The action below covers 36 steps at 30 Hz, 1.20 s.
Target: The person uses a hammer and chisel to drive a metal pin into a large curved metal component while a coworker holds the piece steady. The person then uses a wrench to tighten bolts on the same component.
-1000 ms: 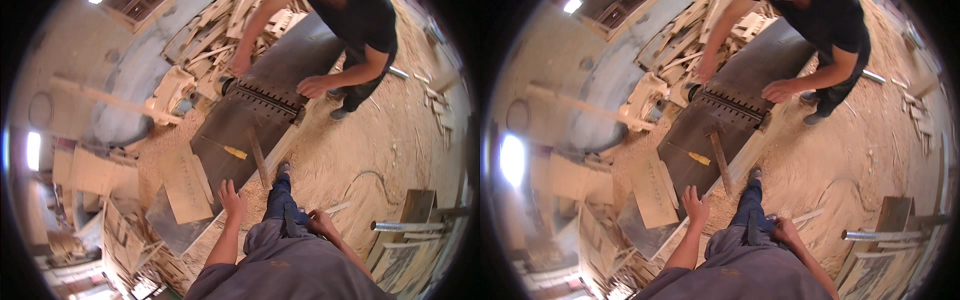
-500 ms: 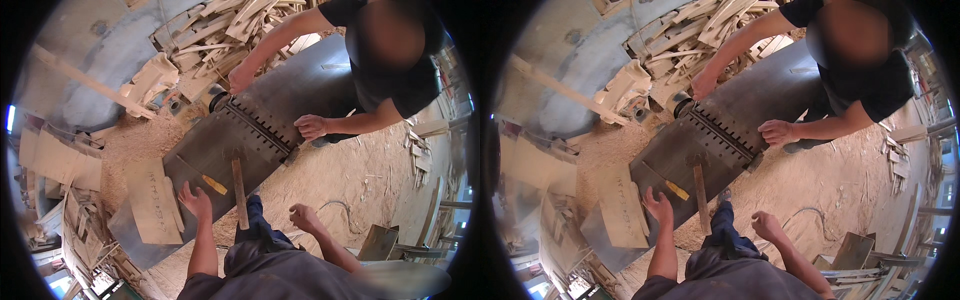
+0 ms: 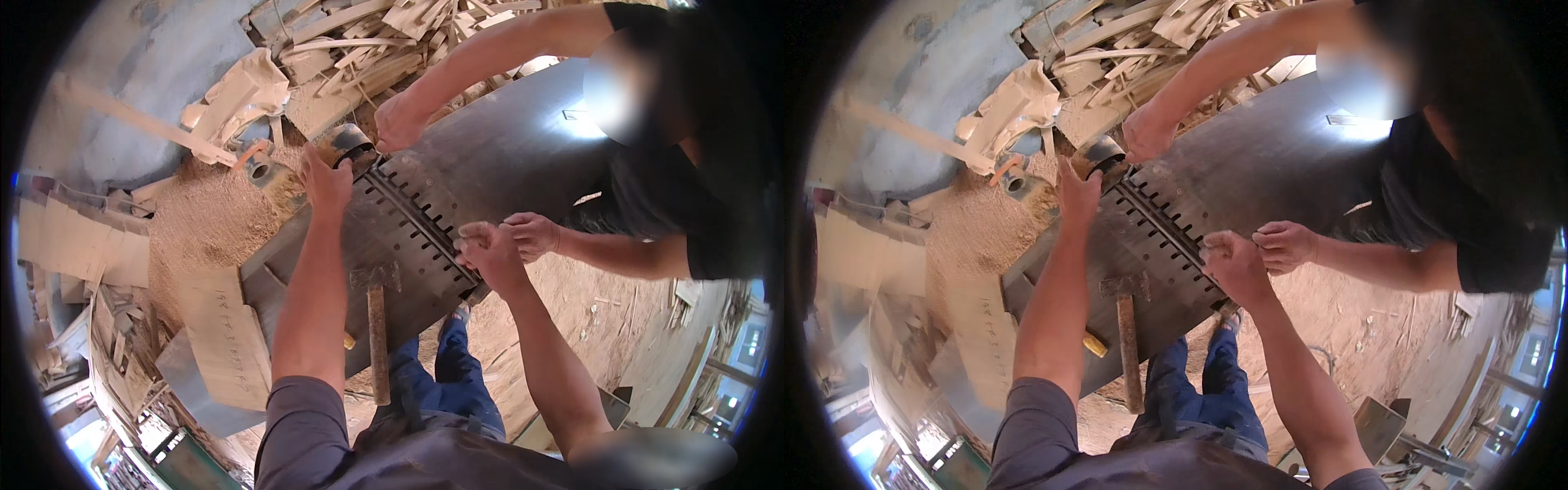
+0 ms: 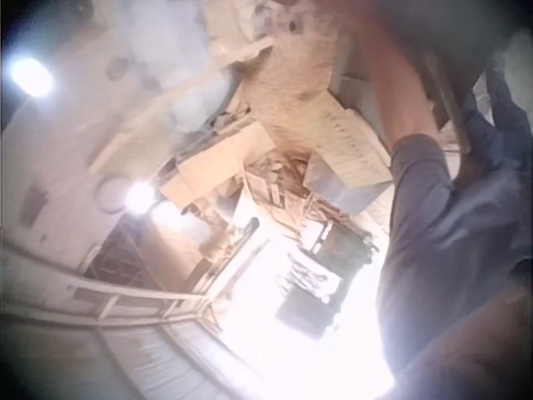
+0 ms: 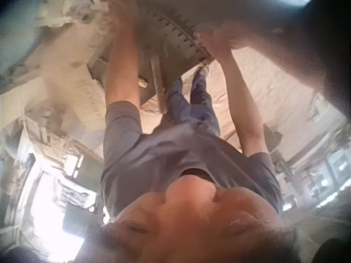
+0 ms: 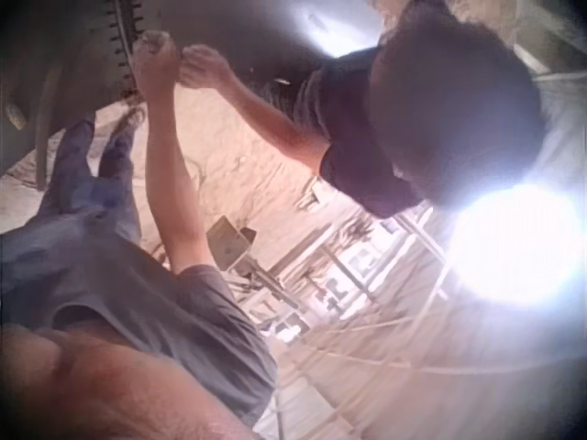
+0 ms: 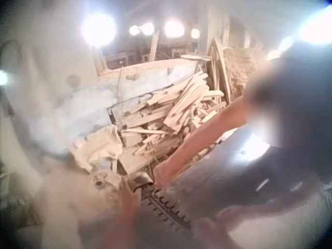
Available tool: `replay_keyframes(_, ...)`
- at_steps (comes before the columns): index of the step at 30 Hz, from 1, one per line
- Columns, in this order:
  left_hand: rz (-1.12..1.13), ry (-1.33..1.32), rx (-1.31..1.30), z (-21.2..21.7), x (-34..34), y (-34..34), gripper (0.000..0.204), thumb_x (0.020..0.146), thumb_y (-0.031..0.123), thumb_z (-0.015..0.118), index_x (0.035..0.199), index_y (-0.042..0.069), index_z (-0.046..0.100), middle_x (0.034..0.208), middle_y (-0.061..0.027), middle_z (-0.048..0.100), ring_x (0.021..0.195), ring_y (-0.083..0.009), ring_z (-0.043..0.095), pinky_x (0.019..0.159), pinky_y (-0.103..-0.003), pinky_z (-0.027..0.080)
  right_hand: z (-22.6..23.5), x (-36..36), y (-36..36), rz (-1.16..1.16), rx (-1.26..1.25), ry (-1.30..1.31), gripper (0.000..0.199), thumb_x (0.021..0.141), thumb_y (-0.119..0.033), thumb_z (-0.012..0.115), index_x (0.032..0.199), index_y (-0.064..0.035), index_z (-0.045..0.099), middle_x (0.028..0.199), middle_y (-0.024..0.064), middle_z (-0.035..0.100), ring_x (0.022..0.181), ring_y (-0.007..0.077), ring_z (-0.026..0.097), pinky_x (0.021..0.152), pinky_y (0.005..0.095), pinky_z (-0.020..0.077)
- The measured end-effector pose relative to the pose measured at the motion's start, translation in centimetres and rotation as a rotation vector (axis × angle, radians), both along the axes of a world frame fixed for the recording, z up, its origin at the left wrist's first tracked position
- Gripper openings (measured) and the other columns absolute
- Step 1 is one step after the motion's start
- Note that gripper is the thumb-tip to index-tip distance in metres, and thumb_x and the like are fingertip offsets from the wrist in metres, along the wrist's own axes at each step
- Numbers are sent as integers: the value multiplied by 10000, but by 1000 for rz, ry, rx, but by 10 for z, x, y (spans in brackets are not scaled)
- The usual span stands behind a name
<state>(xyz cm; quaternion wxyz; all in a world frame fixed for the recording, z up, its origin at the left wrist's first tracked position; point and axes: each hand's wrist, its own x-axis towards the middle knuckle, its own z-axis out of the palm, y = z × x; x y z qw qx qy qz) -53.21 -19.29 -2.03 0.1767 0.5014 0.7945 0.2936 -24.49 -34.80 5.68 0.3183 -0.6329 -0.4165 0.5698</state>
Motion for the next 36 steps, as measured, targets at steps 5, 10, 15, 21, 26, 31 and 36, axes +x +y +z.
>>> replay_keyframes(5, 13, 4, -383, 26, 26, 13, 789, 947, 303, 612, 1612, 91, 245, 1383, -227, 603, 1286, -398, 575, 1103, -464, 420, -30, -14, 73, 98, 34, 117, 380, 906, -92, 668, 1241, 83, 631, 930, 122, 729, 863, 181, 719, 756, 292, 553)
replay_keyframes(10, 32, 185, -321, 6, 22, 13, 782, 954, 366, 578, 1631, 143, 255, 1275, -220, 683, 1182, -386, 651, 1033, -469, 479, -16, -66, 127, 111, -170, 283, 375, 993, -81, 579, 1329, 77, 532, 1123, 179, 682, 1016, 248, 704, 873, 354, 569)
replay_keyframes(15, 53, 209, -369, 17, 29, 14, 660, 976, 324, 493, 1600, 196, 318, 1282, -181, 675, 1168, -356, 658, 982, -470, 512, -40, -83, 161, -63, -318, 740, 288, 1011, -34, 526, 1279, 72, 538, 1167, 197, 667, 1052, 316, 698, 929, 437, 582)
replay_keyframes(21, 94, 261, -375, 15, 29, 15, 650, 970, 345, 471, 1597, 228, 346, 1262, -154, 699, 1117, -324, 688, 936, -435, 542, -41, -84, 174, -122, -285, 630, 183, 953, 1, 584, 1123, 56, 619, 1004, 158, 693, 881, 287, 729, 754, 399, 601)
replay_keyframes(26, 55, 281, -285, 0, 28, 16, 672, 959, 339, 516, 1583, 169, 332, 1246, -191, 672, 1064, -378, 690, 896, -475, 552, -47, -84, 176, -5, -158, 243, 198, 924, -47, 634, 1103, 38, 629, 940, 121, 711, 753, 229, 730, 603, 335, 536)
replay_keyframes(31, 52, 270, -238, 5, 31, 14, 699, 937, 310, 557, 1575, 144, 324, 1203, -216, 655, 1007, -412, 693, 880, -496, 553, -42, -91, 173, -171, -198, 353, 137, 935, -13, 600, 1059, 31, 638, 911, 108, 693, 724, 218, 712, 555, 311, 505)
replay_keyframes(36, 58, 240, -235, 6, 29, 15, 715, 929, 295, 576, 1580, 148, 319, 1260, -224, 627, 1023, -409, 692, 882, -498, 554, -44, -112, 156, -392, -224, 752, 219, 952, 21, 559, 1167, 32, 600, 998, 132, 689, 817, 246, 715, 600, 319, 532)
